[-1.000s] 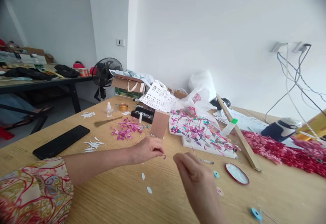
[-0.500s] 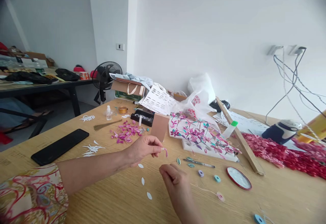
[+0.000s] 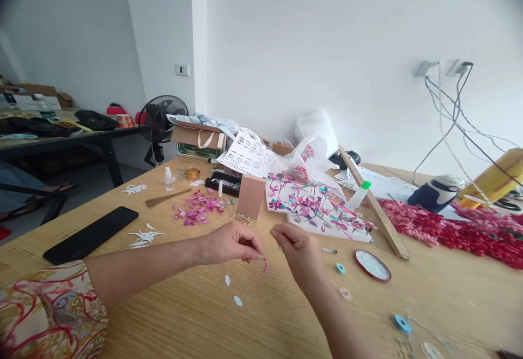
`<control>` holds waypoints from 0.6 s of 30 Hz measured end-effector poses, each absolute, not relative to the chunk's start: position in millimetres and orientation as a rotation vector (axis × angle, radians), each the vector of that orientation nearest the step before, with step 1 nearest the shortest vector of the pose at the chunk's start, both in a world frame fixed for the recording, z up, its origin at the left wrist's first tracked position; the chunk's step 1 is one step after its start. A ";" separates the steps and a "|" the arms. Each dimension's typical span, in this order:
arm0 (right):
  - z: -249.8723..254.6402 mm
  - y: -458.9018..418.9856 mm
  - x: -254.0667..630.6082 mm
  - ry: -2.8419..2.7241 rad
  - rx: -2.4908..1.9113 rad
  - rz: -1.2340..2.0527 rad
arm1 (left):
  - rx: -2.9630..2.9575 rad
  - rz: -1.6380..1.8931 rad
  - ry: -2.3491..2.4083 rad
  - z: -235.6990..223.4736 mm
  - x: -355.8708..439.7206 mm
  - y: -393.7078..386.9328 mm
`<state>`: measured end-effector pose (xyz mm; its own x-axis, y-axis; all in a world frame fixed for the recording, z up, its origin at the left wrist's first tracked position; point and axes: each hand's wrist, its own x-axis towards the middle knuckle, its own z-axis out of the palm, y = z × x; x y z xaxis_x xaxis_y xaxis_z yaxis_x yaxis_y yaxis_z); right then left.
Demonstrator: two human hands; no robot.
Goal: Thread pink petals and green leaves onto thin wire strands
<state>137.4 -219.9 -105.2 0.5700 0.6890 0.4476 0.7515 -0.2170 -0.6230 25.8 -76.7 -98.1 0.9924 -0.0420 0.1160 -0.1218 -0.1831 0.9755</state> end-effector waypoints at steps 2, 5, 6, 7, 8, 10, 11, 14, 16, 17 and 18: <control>-120.4 -213.8 137.1 -1.110 -1.916 0.039 | 1.575 0.108 -0.040 -97.2 24.2 -77.8; -139.9 -211.5 125.9 -1.093 -1.920 0.099 | 1.468 0.259 0.040 -97.7 25.9 -76.8; -143.8 -212.5 120.3 -1.119 -1.925 0.080 | 1.467 0.300 0.064 -98.5 27.7 -76.0; -146.0 -214.3 114.1 -1.158 -1.927 0.048 | 1.483 0.333 0.091 -99.8 30.0 -75.0; -146.3 -216.6 107.8 -1.202 -1.926 0.008 | 1.515 0.355 0.118 -101.4 32.7 -74.0; -141.8 -222.4 96.6 -1.290 -1.940 -0.069 | 1.632 0.392 0.156 -105.3 38.2 -72.2; -137.3 -225.5 92.4 -1.327 -1.956 -0.110 | 1.724 0.418 0.152 -107.2 40.4 -71.4; -118.5 -233.7 89.3 -1.389 -2.017 -0.258 | 2.067 0.517 0.023 -110.3 42.8 -70.4; -105.8 -236.6 95.9 -1.386 -2.044 -0.345 | 2.218 0.508 -0.119 -109.5 40.6 -70.7; -100.8 -236.9 101.3 -1.369 -2.052 -0.367 | 2.240 0.466 -0.186 -108.4 38.7 -71.1; -97.4 -236.3 107.4 -1.345 -2.057 -0.368 | 2.231 0.414 -0.237 -107.1 36.6 -71.7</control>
<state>107.4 -236.3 -97.4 0.4358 0.7123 0.5502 0.8932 -0.2672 -0.3616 36.6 -71.7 -107.1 0.9278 -0.0307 0.3719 -0.3056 -0.6346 0.7098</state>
